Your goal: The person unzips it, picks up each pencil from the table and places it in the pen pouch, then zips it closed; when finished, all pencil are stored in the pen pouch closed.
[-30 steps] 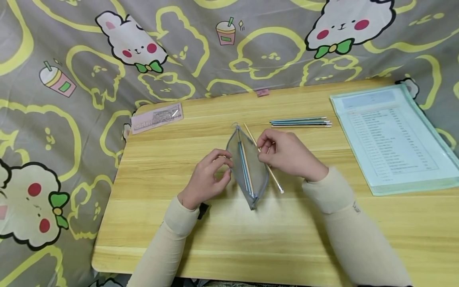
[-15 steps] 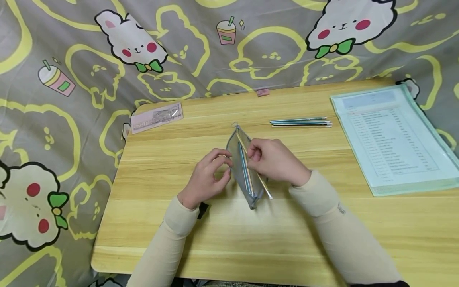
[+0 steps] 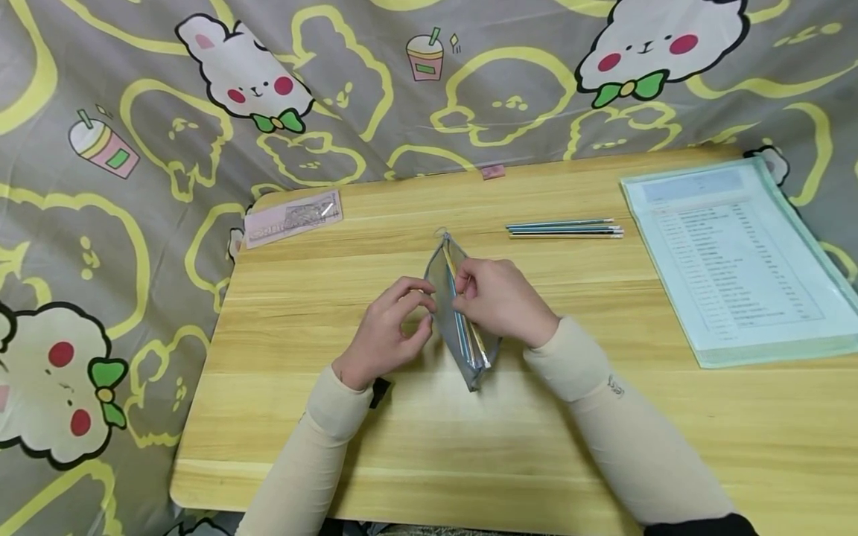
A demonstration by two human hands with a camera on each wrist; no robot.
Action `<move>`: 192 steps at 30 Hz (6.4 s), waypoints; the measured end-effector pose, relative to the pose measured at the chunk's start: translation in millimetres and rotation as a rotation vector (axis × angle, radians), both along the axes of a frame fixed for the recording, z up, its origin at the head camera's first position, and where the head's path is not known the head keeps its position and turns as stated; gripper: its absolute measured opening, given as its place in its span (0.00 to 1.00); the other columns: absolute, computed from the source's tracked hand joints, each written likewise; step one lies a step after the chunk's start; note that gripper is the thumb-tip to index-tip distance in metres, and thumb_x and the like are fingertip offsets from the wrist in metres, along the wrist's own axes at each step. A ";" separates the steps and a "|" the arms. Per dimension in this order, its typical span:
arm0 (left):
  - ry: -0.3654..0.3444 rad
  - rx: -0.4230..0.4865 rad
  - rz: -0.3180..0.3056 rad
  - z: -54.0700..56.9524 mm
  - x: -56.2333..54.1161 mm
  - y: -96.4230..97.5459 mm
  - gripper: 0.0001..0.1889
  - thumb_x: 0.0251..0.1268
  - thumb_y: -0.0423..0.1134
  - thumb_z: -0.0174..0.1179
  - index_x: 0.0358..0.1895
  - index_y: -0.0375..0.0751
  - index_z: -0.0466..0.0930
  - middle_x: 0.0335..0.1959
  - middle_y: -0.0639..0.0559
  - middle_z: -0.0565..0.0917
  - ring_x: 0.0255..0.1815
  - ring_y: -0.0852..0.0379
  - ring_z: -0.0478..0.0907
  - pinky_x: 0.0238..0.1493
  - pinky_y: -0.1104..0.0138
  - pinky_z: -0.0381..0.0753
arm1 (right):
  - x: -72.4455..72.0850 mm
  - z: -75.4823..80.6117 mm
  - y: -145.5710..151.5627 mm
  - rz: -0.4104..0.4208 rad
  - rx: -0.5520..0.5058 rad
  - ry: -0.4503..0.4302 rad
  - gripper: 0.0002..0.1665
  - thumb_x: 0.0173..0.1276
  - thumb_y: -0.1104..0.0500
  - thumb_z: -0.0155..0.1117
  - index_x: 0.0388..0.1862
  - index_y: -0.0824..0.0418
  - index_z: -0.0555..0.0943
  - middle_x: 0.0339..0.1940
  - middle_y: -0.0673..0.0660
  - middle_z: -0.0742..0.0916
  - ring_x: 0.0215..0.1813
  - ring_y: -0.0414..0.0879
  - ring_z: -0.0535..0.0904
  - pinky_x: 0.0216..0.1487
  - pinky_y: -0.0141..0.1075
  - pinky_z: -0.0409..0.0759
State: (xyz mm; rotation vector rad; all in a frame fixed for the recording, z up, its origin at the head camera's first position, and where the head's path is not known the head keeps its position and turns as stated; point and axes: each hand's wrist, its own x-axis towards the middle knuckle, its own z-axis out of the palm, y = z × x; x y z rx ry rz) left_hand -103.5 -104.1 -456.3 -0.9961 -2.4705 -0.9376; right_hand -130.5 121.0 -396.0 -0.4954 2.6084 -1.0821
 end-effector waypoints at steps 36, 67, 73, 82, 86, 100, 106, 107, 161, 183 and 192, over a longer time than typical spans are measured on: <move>-0.011 -0.011 0.010 -1.2 -0.4 -0.5 0.07 0.60 0.31 0.63 0.41 0.41 0.82 0.55 0.45 0.84 0.50 0.49 0.85 0.53 0.60 0.87 | 5.3 -14.6 -16.3 -0.045 0.064 0.133 0.04 0.66 0.66 0.68 0.35 0.62 0.80 0.27 0.54 0.83 0.30 0.46 0.77 0.29 0.36 0.76; -0.023 -0.001 0.011 -0.1 0.7 -1.1 0.06 0.60 0.31 0.62 0.40 0.41 0.82 0.54 0.45 0.85 0.49 0.48 0.86 0.51 0.60 0.87 | -1.3 -10.9 0.8 -0.027 0.002 0.260 0.02 0.68 0.64 0.69 0.35 0.60 0.83 0.30 0.54 0.88 0.33 0.45 0.82 0.34 0.35 0.82; -0.020 -0.006 0.034 0.8 -0.1 -7.0 0.06 0.60 0.30 0.63 0.40 0.40 0.83 0.54 0.44 0.85 0.50 0.47 0.86 0.52 0.58 0.87 | -35.5 -22.6 50.0 -0.212 -0.053 0.283 0.07 0.72 0.56 0.68 0.39 0.60 0.85 0.33 0.57 0.90 0.35 0.50 0.84 0.37 0.34 0.76; -0.032 0.003 0.069 1.1 -3.5 -13.2 0.04 0.62 0.30 0.64 0.39 0.39 0.83 0.54 0.43 0.85 0.52 0.47 0.86 0.55 0.59 0.87 | -77.8 -86.8 119.3 -0.312 0.214 0.203 0.17 0.74 0.59 0.59 0.52 0.71 0.80 0.54 0.76 0.82 0.59 0.74 0.76 0.62 0.70 0.72; -0.037 0.015 0.079 0.4 -5.1 -13.7 0.04 0.61 0.30 0.63 0.39 0.39 0.83 0.53 0.44 0.85 0.51 0.47 0.86 0.55 0.59 0.87 | -78.9 -100.6 128.3 -0.296 0.277 0.215 0.14 0.73 0.61 0.56 0.50 0.70 0.80 0.55 0.76 0.82 0.60 0.75 0.74 0.59 0.71 0.74; -0.045 0.026 0.065 -2.1 -6.6 -10.7 0.04 0.62 0.31 0.62 0.38 0.39 0.82 0.54 0.42 0.85 0.52 0.47 0.86 0.54 0.59 0.87 | -71.7 -83.8 111.1 -0.095 0.376 0.055 0.17 0.61 0.63 0.61 0.49 0.66 0.83 0.37 0.62 0.87 0.39 0.58 0.81 0.40 0.56 0.80; -0.040 0.023 0.086 -2.5 -5.3 -12.5 0.04 0.62 0.31 0.62 0.39 0.39 0.82 0.53 0.44 0.85 0.48 0.47 0.86 0.50 0.59 0.87 | -64.2 -78.2 99.0 -0.031 0.337 -0.020 0.16 0.56 0.61 0.68 0.45 0.64 0.81 0.30 0.57 0.85 0.34 0.53 0.78 0.36 0.45 0.75; -0.039 0.023 0.089 -2.6 -5.0 -12.7 0.04 0.62 0.30 0.62 0.39 0.39 0.82 0.53 0.44 0.85 0.48 0.47 0.86 0.49 0.59 0.87 | -62.4 -76.8 96.2 -0.021 0.320 -0.024 0.16 0.56 0.61 0.69 0.44 0.64 0.80 0.30 0.56 0.85 0.34 0.52 0.78 0.37 0.44 0.75; -0.093 0.074 0.001 -2.8 0.5 -6.3 0.07 0.61 0.29 0.62 0.42 0.39 0.80 0.57 0.43 0.83 0.59 0.48 0.85 0.62 0.64 0.86 | 0.2 -4.6 -9.9 0.042 0.024 -0.009 0.07 0.67 0.67 0.68 0.33 0.58 0.79 0.28 0.53 0.83 0.30 0.45 0.77 0.31 0.36 0.77; -0.091 0.066 0.020 -4.8 2.2 -12.7 0.06 0.61 0.29 0.61 0.41 0.38 0.80 0.57 0.42 0.83 0.56 0.47 0.85 0.59 0.63 0.87 | 6.7 -3.1 -15.1 0.037 0.068 0.078 0.06 0.70 0.62 0.69 0.35 0.58 0.79 0.28 0.52 0.84 0.32 0.45 0.78 0.33 0.36 0.78; -0.079 0.046 0.043 -4.1 4.9 -14.0 0.05 0.63 0.30 0.60 0.40 0.38 0.81 0.56 0.43 0.84 0.57 0.47 0.85 0.60 0.61 0.86 | -22.5 -21.3 35.6 -0.036 0.000 0.158 0.06 0.74 0.57 0.68 0.38 0.58 0.83 0.32 0.54 0.87 0.35 0.48 0.81 0.39 0.38 0.79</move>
